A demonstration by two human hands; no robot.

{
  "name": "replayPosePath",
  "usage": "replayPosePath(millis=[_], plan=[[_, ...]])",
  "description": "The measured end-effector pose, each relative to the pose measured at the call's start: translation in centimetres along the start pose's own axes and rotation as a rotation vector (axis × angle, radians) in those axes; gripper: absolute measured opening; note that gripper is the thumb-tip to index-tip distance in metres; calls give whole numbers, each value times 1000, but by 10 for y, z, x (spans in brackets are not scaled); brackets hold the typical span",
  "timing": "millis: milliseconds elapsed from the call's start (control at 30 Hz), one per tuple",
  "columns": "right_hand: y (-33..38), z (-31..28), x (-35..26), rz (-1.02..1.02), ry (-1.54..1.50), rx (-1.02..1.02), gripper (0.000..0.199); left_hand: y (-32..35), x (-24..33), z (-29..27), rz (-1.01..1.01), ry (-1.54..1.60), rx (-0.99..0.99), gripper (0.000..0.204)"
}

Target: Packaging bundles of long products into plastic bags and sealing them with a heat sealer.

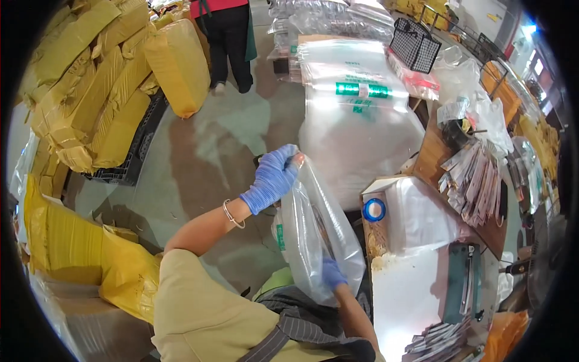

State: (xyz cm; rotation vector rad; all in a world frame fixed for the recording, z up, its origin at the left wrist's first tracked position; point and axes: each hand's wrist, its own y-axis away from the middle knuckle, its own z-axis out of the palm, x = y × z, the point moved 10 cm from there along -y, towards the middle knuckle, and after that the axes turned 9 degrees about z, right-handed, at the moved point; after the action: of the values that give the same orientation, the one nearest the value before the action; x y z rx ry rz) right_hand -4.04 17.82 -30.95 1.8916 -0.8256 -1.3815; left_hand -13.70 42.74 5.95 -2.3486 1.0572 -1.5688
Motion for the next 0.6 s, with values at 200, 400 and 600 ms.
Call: replayPosePath(millis=[200, 400, 600], plan=[[204, -22, -129, -747, 715, 482, 40, -8, -96, 11, -228, 406, 335, 18], [258, -36, -195, -773, 521, 647, 17, -81, -29, -18, -80, 656, 420, 20], [242, -83, -167, -828, 214, 798, 17, -138, 38, 32, 290, 7, 296, 14]])
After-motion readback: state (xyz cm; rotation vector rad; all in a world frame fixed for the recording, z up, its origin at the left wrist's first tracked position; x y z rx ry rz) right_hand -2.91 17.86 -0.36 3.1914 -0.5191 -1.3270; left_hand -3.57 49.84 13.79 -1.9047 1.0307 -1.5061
